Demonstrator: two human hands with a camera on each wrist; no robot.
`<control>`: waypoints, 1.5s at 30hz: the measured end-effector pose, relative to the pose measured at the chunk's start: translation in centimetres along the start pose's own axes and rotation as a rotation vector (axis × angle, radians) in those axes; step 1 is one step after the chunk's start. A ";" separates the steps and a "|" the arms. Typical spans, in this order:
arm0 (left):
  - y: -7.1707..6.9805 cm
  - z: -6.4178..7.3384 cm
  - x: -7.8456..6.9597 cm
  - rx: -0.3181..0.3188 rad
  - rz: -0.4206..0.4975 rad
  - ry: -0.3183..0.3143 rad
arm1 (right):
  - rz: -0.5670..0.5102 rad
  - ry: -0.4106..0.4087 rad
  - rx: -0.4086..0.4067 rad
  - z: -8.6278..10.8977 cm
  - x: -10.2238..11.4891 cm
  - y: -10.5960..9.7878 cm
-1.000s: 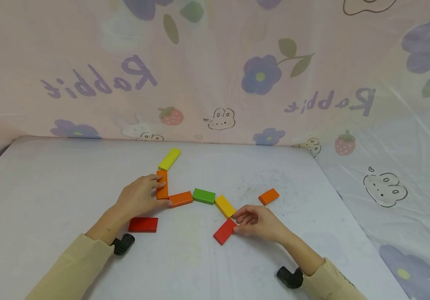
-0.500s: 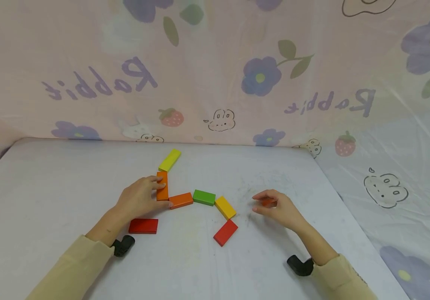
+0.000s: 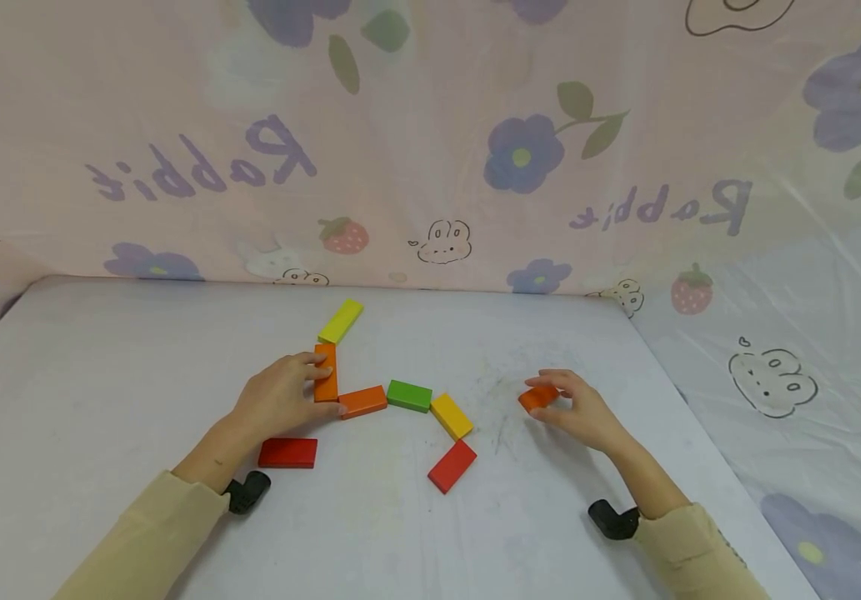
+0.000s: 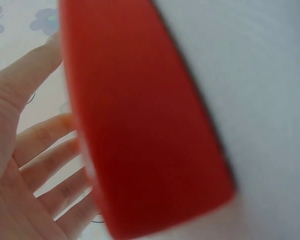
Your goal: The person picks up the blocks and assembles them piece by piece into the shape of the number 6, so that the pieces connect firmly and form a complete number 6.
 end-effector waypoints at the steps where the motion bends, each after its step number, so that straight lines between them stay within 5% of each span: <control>1: 0.0 0.0 0.0 0.001 0.001 -0.001 | 0.003 0.006 0.008 0.0 -0.2 0.0; 14: 0.2 -0.1 -0.1 0.002 0.003 -0.008 | -0.007 0.017 0.082 0.2 -1.2 0.1; 45: 0.1 0.0 0.0 -0.002 -0.011 0.005 | 0.005 0.149 0.028 0.6 -1.2 0.9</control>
Point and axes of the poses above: each hand's wrist, its own z-axis away from the middle knuckle, its own y-axis out of the palm, x = y × z, the point moved 6 cm from there along -z, towards the middle knuckle, and after that the axes turned 9 degrees about -x, right-handed, at the moved point
